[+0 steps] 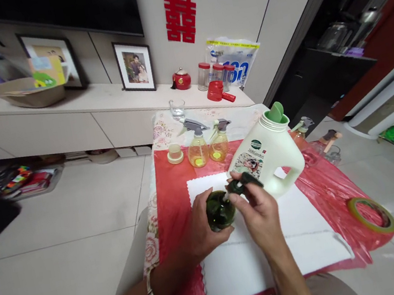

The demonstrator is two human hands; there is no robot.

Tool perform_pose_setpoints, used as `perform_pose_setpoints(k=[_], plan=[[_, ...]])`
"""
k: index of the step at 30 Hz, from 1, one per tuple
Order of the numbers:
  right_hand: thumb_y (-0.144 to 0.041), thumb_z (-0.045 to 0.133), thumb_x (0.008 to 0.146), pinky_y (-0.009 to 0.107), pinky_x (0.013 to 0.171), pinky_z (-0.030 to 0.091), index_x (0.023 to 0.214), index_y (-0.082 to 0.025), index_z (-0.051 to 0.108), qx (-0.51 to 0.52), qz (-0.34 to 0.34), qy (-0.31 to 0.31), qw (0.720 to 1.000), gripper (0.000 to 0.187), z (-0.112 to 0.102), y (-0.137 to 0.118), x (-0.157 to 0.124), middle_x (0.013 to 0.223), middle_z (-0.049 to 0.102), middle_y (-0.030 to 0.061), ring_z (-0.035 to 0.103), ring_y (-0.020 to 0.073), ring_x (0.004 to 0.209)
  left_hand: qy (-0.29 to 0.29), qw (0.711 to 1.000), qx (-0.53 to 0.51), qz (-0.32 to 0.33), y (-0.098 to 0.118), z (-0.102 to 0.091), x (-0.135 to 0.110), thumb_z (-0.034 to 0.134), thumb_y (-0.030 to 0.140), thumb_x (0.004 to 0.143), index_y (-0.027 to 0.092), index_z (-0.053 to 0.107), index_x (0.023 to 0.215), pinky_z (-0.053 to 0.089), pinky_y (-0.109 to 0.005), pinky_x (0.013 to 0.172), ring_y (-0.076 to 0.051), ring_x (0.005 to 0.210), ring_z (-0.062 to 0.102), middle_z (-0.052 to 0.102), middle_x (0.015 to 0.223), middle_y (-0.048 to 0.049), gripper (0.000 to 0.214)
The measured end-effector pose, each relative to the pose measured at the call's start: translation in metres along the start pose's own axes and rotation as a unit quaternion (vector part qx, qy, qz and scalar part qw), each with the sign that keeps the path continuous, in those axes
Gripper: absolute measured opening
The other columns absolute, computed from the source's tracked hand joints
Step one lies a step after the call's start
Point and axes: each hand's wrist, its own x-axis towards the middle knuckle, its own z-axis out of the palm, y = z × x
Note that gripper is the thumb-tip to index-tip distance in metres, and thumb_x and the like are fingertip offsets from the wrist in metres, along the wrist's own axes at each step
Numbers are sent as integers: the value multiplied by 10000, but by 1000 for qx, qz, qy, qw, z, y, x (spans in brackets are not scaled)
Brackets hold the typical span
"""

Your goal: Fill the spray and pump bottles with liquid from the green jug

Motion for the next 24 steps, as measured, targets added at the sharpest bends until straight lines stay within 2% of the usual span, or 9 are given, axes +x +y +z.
perform_pose_setpoints(k=[4, 6, 8, 9, 11, 13, 16, 20, 24], plan=[[-306, 747, 898, 340, 909, 571, 1300, -158, 596, 120, -44, 119, 985, 454, -12, -34, 17, 1268, 555, 117, 628, 197, 1065, 20, 1000, 0, -18, 3, -6, -1, 845, 237, 610, 237, 320, 1450, 481, -541, 1080, -339, 1253, 565, 538, 1347, -138, 991], [-268, 750, 889, 298, 848, 567, 1337, -144, 596, 125, -96, 204, 966, 490, -20, -50, 22, 1246, 563, 127, 642, 179, 991, 53, 998, 10, -29, 2, -8, 0, 840, 251, 634, 232, 334, 1442, 489, -536, 1075, -337, 1258, 567, 538, 1354, -140, 953], [-269, 735, 901, 284, 849, 554, 1363, -145, 597, 87, -131, 248, 956, 498, -29, -56, 24, 1272, 551, 124, 638, 166, 981, 94, 995, 23, -37, 0, -8, 2, 842, 265, 637, 224, 345, 1433, 482, -550, 1080, -346, 1267, 561, 538, 1354, -145, 939], [-296, 727, 910, 286, 867, 549, 1366, -149, 600, 40, -128, 236, 962, 495, -35, -53, 23, 1284, 546, 119, 631, 169, 1004, 112, 992, 30, -40, -2, -8, 3, 846, 270, 631, 221, 346, 1431, 480, -557, 1080, -350, 1266, 561, 540, 1349, -147, 945], [-416, 677, 945, 286, 872, 541, 1349, -162, 608, -114, -90, 145, 979, 482, -43, -38, 20, 1269, 556, 103, 615, 177, 1031, 137, 989, 38, -43, -4, -7, 4, 854, 275, 612, 215, 341, 1436, 484, -560, 1075, -352, 1255, 568, 546, 1336, -149, 972], [-525, 561, 985, 270, 817, 527, 1291, -169, 621, -290, -53, 13, 955, 473, -45, -11, 15, 1203, 583, 90, 603, 173, 993, 148, 987, 45, -43, -6, -7, 5, 854, 282, 612, 212, 328, 1449, 492, -548, 1068, -348, 1248, 575, 550, 1333, -151, 991], [-337, 541, 940, 277, 849, 501, 1224, -152, 639, -345, -34, -59, 936, 353, -30, 35, 9, 1139, 599, 81, 588, 184, 1011, 156, 986, 54, -37, -7, -7, 5, 846, 304, 625, 209, 324, 1458, 496, -541, 1064, -347, 1251, 578, 556, 1335, -154, 987], [-130, 581, 828, 242, 773, 450, 1126, -164, 683, -398, -21, -97, 912, 318, -3, 68, 2, 940, 599, 66, 566, 172, 886, 150, 986, 70, -36, -8, -8, 4, 833, 325, 633, 187, 346, 1445, 510, -547, 1042, -356, 1230, 599, 577, 1309, -158, 956], [-196, 612, 864, 247, 825, 447, 1087, -184, 693, -399, -60, -56, 913, 238, -5, 55, -4, 1000, 605, 59, 557, 172, 948, 118, 990, 74, -32, -8, -8, 3, 822, 291, 623, 188, 377, 1420, 533, -543, 1011, -351, 1193, 620, 592, 1272, -146, 919]])
